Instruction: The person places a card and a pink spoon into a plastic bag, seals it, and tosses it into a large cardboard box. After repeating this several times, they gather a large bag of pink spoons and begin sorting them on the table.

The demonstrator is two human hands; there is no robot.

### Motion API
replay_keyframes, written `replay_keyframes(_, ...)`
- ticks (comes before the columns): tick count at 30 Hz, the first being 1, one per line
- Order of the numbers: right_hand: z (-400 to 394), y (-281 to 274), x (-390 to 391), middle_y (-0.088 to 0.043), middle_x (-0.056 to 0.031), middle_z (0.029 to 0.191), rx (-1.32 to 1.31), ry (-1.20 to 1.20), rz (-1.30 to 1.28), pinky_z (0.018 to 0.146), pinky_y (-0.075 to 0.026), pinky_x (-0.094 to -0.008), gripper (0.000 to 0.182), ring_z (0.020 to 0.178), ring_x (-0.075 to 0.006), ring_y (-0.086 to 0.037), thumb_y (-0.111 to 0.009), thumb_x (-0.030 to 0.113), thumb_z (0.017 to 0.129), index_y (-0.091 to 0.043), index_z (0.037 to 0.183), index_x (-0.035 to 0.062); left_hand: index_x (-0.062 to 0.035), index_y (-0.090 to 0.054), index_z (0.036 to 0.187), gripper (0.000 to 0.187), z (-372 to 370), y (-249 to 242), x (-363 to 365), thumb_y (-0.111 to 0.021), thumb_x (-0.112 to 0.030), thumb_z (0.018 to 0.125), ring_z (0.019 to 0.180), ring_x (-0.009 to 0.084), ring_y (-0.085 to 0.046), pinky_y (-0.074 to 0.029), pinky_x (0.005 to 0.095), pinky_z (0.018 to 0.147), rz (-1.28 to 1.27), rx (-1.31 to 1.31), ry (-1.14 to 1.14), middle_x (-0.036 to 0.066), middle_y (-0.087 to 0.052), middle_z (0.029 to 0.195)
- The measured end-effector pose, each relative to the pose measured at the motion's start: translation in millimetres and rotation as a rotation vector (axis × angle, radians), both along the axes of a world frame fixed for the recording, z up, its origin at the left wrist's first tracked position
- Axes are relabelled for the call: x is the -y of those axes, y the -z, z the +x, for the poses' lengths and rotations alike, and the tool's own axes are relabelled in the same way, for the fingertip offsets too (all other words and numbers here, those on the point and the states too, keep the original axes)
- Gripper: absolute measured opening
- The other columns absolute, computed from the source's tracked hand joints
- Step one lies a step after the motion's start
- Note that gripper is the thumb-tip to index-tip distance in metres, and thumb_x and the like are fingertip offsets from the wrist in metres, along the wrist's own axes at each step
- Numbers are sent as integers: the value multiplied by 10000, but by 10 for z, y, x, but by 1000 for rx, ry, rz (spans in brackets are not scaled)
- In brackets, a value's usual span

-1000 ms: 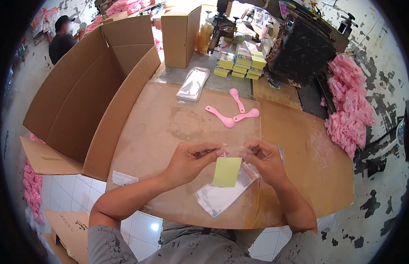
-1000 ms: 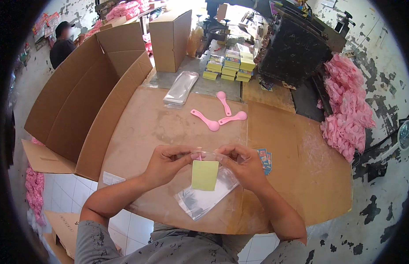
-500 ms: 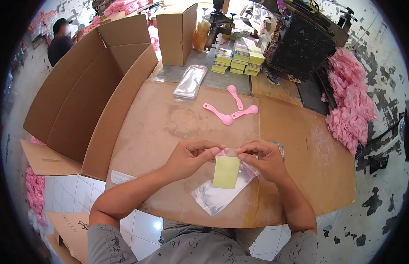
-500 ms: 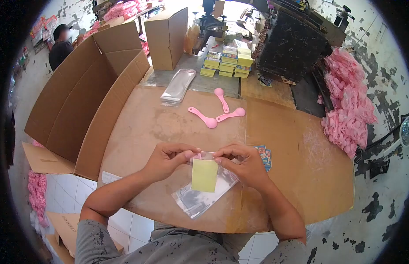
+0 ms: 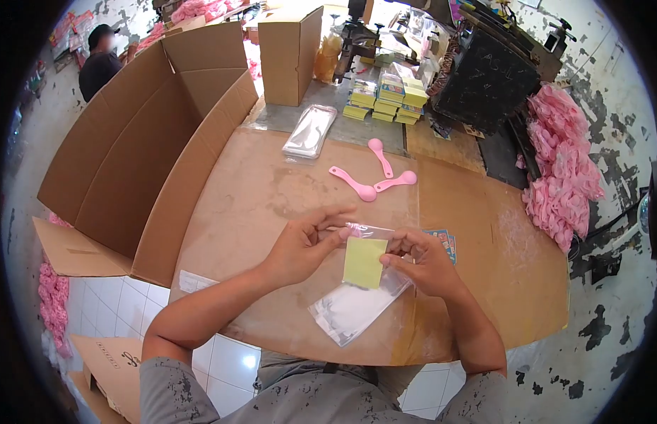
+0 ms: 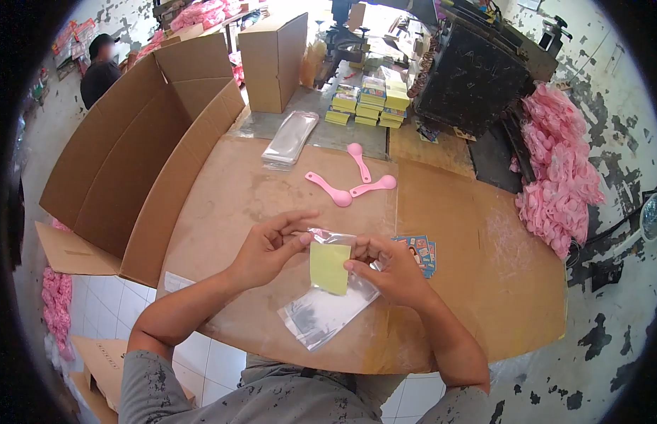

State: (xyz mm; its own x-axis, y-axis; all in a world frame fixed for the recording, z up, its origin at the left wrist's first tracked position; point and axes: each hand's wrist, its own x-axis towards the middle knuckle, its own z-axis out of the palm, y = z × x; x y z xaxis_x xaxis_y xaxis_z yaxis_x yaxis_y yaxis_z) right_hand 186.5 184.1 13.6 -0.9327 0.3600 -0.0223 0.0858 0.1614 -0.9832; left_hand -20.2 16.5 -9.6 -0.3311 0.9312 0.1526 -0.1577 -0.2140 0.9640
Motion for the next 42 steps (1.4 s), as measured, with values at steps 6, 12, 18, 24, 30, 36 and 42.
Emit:
replay_keyframes(6, 40, -186, -90, -725, -43, 1024, -96, 26, 104, 853, -529, -290, 271, 969, -126, -686, -739, 38, 981, -680, 1242, -11, 20, -637, 1327, 308, -142, 17, 83, -685, -105, 1049, 999, 141, -719, -603, 315, 925, -91, -137, 133, 76, -728, 1146)
replay_keyframes(12, 403, -293, -659, -730, -113, 1147, 88, 203, 773, 967, -531, -381, 359, 1092, -256, -697, -759, 126, 946, -696, 1280, 11, -17, -540, 1422, 631, -560, -788, 187, -361, -548, 1134, 1228, 249, -680, -558, 398, 1037, 510, 273, -599, 123, -653, 1347)
replay_keyframes(18, 674, 31, -912, -691, -161, 1233, 203, 136, 870, 1064, -474, -439, 372, 1210, -347, -638, -819, 141, 879, -726, 1214, 7, -93, -693, 1277, 365, -149, 74, -18, -763, -266, 963, 1066, 222, -631, -514, 391, 995, -131, -417, -208, 75, -655, 1206)
replay_keyframes(24, 663, 55, -919, -707, -130, 1147, 187, 222, 784, 984, -494, -409, 241, 1106, -318, -660, -824, 98, 859, -730, 1062, 10, -72, -762, 1091, 322, 306, 296, -122, -891, -205, 829, 917, 273, -615, -494, 391, 863, 62, -1070, -92, 98, -651, 1085)
replay_keyframes(30, 797, 0, -848, -734, -97, 1052, 27, 213, 408, 921, -515, -372, 147, 1041, -217, -679, -778, 19, 897, -727, 1034, 23, -73, -766, 1048, 210, 293, 285, -145, -840, -156, 869, 810, 239, -641, -506, 391, 843, -54, -758, -37, 51, -704, 861)
replay_keyframes(36, 507, -15, -342, -732, -101, 1039, -81, -175, 291, 874, -540, -385, 204, 998, -256, -692, -743, -5, 900, -741, 1099, 37, -49, -768, 1034, 152, 287, 259, -124, -803, -130, 910, 753, 206, -664, -532, 345, 786, -83, -772, -59, 72, -750, 858)
replay_keyframes(42, 413, 85, -251, -718, -115, 1026, -5, -245, 492, 850, -545, -389, 221, 971, -318, -679, -743, 19, 887, -746, 1107, 49, -13, -706, 1133, 142, 237, 275, -73, -715, -76, 1005, 894, 146, -703, -568, 304, 769, -154, -444, -23, 99, -765, 1047)
